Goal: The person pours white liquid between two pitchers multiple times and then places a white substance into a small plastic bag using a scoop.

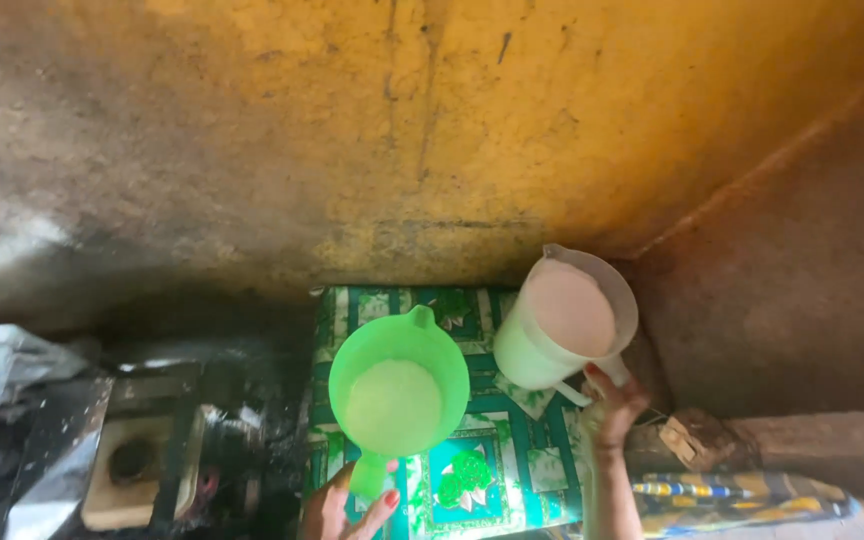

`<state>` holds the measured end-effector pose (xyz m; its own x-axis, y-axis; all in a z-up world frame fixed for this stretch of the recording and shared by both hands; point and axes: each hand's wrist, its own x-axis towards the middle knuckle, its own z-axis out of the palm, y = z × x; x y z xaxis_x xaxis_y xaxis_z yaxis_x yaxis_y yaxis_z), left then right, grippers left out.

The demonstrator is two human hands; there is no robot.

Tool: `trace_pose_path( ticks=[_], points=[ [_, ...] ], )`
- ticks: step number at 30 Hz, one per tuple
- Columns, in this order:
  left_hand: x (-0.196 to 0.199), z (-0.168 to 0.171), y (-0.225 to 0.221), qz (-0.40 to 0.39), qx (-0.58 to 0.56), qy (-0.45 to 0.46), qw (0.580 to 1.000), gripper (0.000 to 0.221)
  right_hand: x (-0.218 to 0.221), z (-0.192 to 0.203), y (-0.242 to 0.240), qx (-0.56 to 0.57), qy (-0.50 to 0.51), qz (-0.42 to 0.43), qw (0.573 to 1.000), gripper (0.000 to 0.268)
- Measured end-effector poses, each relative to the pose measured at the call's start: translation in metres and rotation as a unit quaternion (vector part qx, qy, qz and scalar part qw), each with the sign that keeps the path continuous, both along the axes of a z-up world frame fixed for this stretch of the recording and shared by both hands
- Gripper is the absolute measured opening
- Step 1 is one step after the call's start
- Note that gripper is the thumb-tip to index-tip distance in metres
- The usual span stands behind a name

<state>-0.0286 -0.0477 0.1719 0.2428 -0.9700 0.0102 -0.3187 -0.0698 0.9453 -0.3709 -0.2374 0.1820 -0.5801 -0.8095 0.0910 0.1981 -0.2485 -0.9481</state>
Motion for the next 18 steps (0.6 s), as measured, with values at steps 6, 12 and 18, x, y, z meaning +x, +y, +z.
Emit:
trace_pose_path(
  ticks=[6,12,18],
  points=[
    [-0.013,0.04,0.011,0.048,0.107,0.216,0.969,0.059,-0.045,0.01,0.05,0.163,0.039,0.01,0.986,0.03],
    [0.031,0.039,-0.004,-0.011,-0.029,0.135,0.99,0.052,-0.066,0.095,0.103,-0.01,0.193,0.126,0.973,0.014],
    [0.065,0.043,-0.011,-0.119,-0.067,0.141,0.98,0.05,-0.008,0.202,0.137,0.087,0.245,0.211,0.942,0.021]
  ],
)
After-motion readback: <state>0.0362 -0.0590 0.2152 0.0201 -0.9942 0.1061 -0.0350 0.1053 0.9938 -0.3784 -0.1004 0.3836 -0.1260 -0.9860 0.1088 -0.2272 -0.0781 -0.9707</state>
